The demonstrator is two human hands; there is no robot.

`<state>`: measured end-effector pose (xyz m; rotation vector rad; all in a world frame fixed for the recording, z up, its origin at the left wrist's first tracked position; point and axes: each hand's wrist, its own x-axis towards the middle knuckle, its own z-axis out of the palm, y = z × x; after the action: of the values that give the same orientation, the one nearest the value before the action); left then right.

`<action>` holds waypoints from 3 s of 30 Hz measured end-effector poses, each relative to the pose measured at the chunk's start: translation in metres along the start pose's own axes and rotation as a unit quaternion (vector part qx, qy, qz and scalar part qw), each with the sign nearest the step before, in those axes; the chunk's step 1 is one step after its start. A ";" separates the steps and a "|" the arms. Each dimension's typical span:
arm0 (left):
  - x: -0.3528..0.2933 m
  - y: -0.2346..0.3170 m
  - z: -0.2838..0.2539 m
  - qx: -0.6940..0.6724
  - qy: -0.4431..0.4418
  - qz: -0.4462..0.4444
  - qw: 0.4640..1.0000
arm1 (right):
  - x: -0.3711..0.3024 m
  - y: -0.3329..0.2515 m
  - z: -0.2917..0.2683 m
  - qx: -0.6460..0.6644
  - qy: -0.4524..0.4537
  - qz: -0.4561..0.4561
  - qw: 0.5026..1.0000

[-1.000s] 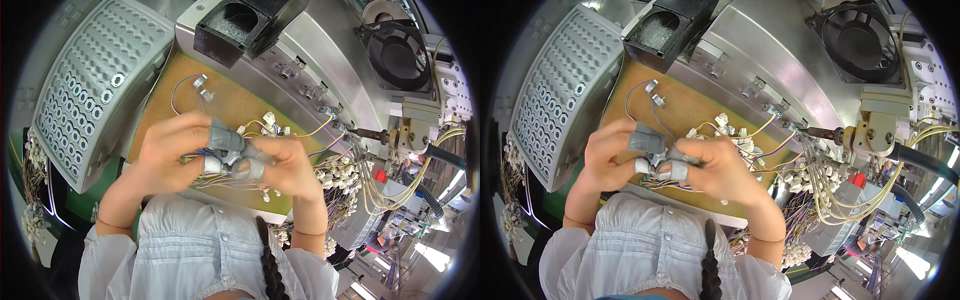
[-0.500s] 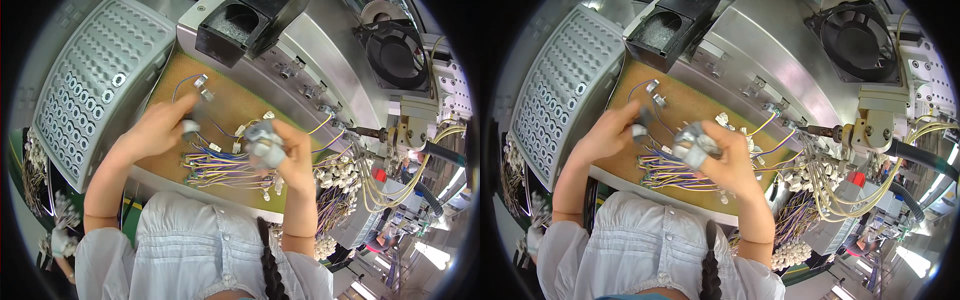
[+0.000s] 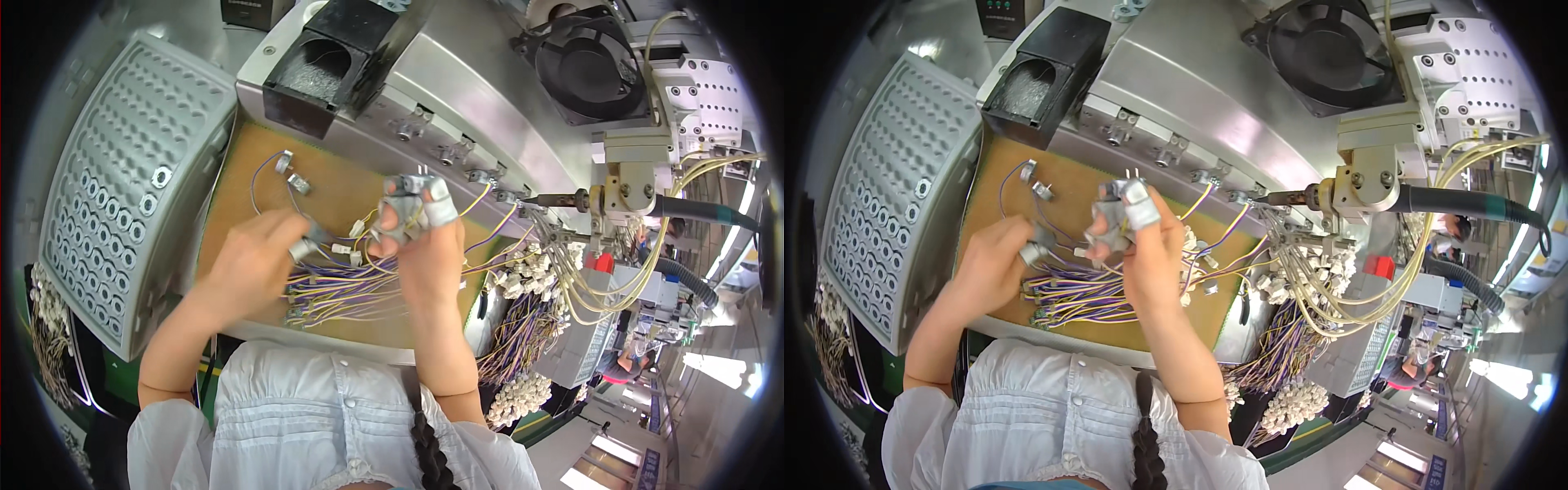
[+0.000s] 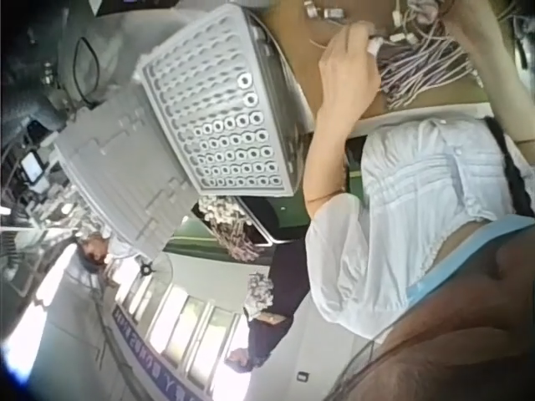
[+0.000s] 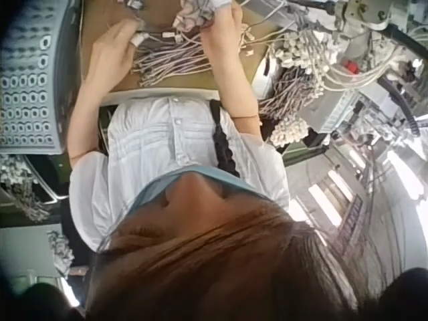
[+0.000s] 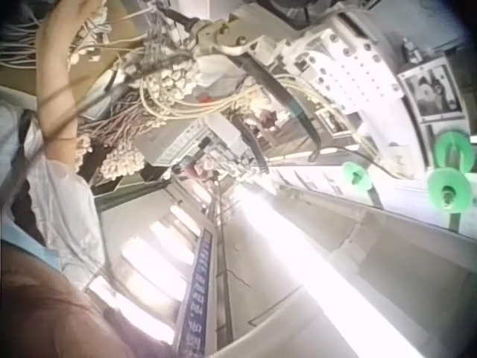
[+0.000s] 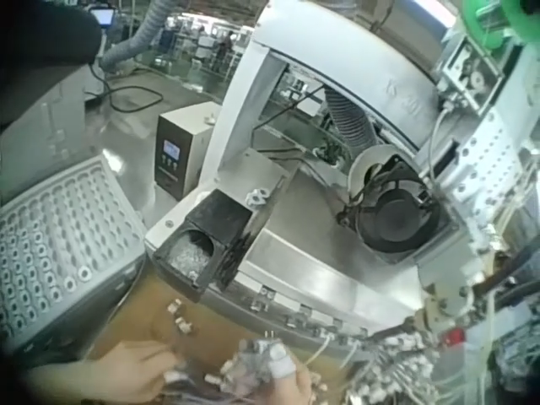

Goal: The person bundles wiring harnesses and plugs their connectors into a testing fixture by hand.

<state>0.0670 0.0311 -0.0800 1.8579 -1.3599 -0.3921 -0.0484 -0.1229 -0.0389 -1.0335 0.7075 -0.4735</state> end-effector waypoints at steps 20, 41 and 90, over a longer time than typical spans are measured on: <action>-0.007 0.040 0.024 -0.165 0.169 0.022 0.971 | -0.039 -0.012 -0.011 -0.411 -0.108 -0.259 0.867; -0.067 -0.124 -0.097 0.325 0.116 -0.335 0.877 | 0.003 -0.026 -0.051 -0.313 -0.281 -0.149 0.895; -0.033 0.014 0.066 0.082 -0.015 0.217 0.973 | -0.015 -0.033 -0.031 -0.169 -0.149 -0.057 0.973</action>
<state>0.0023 0.0323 -0.1185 1.6221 -1.8114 -0.0822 -0.0823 -0.1467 -0.0155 -1.4373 0.4677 -0.2910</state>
